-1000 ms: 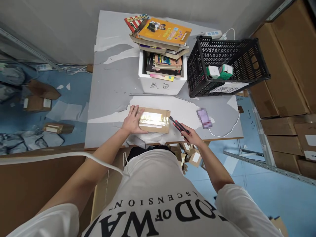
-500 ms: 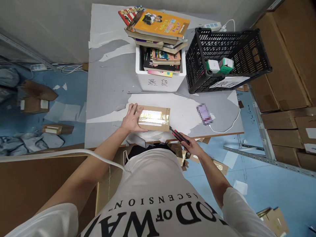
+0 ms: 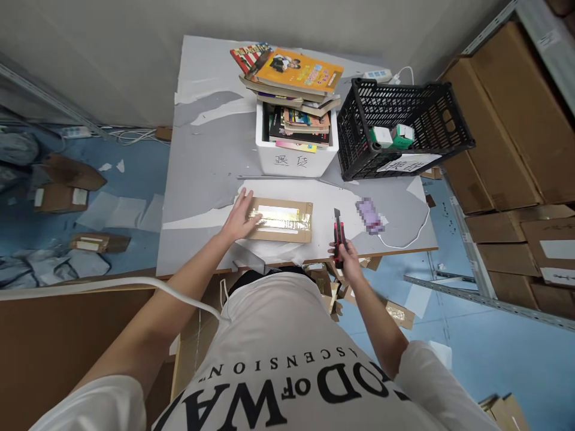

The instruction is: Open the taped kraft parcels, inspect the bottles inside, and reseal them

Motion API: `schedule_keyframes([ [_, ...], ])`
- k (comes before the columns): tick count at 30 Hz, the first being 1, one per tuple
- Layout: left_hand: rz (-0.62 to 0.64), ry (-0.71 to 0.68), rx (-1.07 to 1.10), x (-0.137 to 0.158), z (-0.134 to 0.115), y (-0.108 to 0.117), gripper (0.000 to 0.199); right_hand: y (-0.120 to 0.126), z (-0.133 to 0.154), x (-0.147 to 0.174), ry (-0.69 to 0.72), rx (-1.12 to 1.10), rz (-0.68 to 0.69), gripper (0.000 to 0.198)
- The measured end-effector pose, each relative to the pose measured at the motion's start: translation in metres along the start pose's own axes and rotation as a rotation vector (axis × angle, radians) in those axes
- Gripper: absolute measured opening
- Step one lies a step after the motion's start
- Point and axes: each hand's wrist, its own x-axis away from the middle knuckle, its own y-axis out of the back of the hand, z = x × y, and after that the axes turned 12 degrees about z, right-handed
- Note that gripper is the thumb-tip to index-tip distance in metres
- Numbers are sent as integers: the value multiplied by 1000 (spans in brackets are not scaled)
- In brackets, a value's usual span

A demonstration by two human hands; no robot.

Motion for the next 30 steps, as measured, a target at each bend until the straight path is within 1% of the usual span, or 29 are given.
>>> schedule_keyframes([
  [2, -100, 101, 139, -6, 13, 5, 76, -30, -11, -3, -55, -109, 28, 48],
  [3, -106, 157, 236, -10, 19, 7, 74, -44, -16, -4, -78, -151, 45, 48],
  [5, -28, 253, 482, -17, 30, 9, 72, -65, -22, -6, -94, -213, 51, 47],
  [7, 64, 315, 699, -20, 34, 10, 70, -76, -24, -9, -81, -258, 28, 48],
  [9, 79, 330, 816, -18, 34, 12, 65, -78, -20, -16, -57, -284, 9, 49],
  [13, 6, 297, 913, 3, 26, 9, 54, -66, 3, -44, 20, -216, -2, 47],
  [16, -80, 313, 947, 27, 21, -3, 52, -56, 28, -77, 60, -148, 33, 40],
  [19, -134, 345, 929, 53, 18, -22, 54, -54, 54, -113, 31, -81, 108, 34],
  [22, -145, 383, 890, 74, 11, -41, 54, -61, 74, -144, -19, 23, 186, 30],
  [25, -121, 418, 958, 87, -2, -53, 52, -72, 86, -163, -12, 120, 248, 29],
  [27, -93, 443, 1035, 92, -12, -57, 52, -80, 89, -169, 7, 200, 273, 30],
  [30, -50, 461, 1096, 94, -21, -58, 52, -90, 89, -168, 28, 288, 259, 35],
])
